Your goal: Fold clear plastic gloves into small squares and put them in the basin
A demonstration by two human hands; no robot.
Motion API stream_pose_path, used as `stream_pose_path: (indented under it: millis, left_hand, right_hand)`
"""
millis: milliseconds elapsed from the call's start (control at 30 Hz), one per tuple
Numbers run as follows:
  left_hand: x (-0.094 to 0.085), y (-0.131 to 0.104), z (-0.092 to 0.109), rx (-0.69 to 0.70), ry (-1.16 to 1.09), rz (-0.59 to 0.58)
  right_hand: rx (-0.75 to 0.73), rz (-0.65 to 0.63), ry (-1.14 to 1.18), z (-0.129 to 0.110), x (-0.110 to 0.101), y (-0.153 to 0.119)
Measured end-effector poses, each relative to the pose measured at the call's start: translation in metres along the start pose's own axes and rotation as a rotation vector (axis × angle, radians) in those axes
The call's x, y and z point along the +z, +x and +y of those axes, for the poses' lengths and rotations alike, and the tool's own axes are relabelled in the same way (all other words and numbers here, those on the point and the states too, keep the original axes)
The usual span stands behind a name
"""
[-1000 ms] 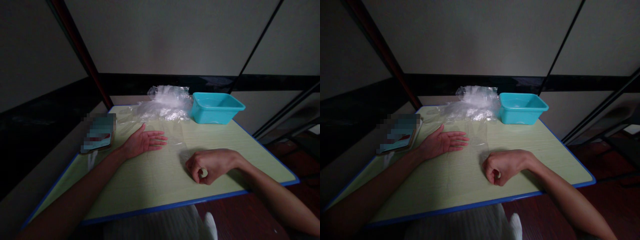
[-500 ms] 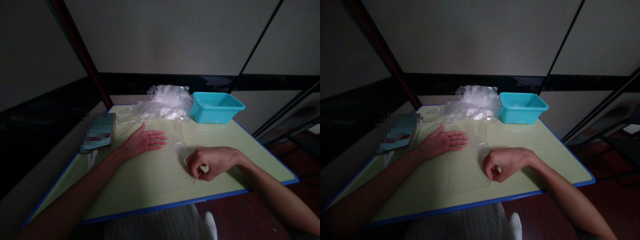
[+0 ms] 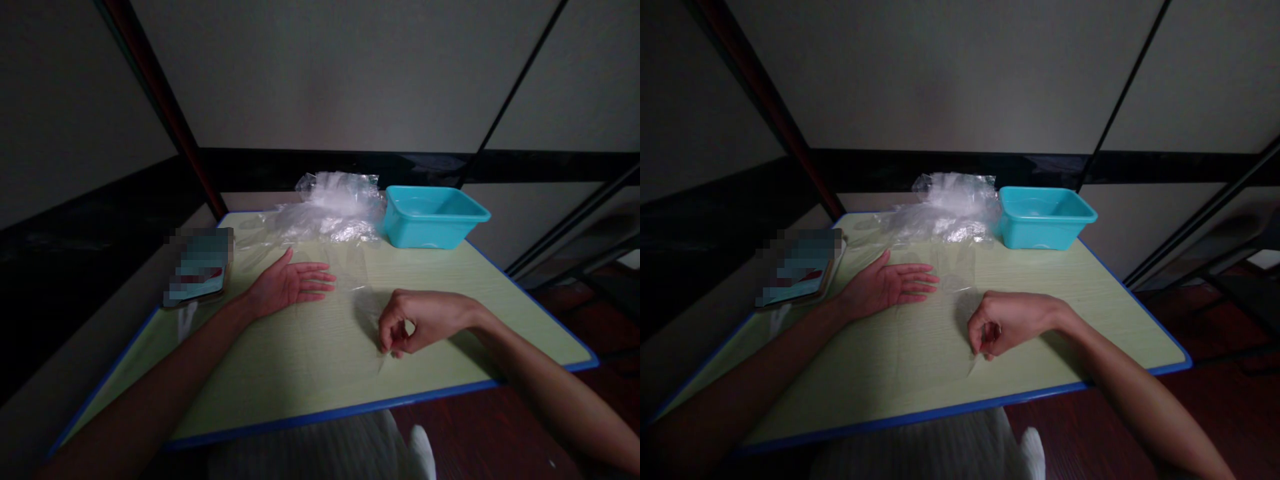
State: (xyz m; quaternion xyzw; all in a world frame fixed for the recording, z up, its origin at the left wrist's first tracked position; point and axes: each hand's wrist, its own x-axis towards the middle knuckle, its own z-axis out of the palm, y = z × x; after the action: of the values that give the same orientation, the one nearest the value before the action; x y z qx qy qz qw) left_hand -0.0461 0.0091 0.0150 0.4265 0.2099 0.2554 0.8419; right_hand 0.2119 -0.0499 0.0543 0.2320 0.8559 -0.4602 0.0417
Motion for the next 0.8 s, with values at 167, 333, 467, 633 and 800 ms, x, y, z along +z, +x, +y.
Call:
stream_pose_path:
  millis: [167,333,467,633,800]
  left_hand:
    - [0.0007,-0.0001,0.0002,-0.003,0.001,0.009]
    - [0.0008,0.0000,0.0001,-0.006,0.003,0.011]
    - [0.0014,0.0003,0.0005,-0.010,0.002,0.015]
    - [0.0021,0.0000,0.0009,-0.008,0.005,0.033]
    - [0.0022,0.0001,0.0010,-0.010,0.005,0.039]
  right_hand:
    - [-0.007,0.018,0.003,-0.0011,-0.0003,-0.0011]
    - [-0.008,0.036,0.041,-0.0018,-0.0005,-0.0028]
    - [-0.015,0.026,0.068,-0.0018,0.0007,-0.0014]
    - [-0.042,0.038,-0.004,0.0004,0.0025,0.0028]
    - [-0.078,0.084,-0.052,0.0009,0.0021,0.0036]
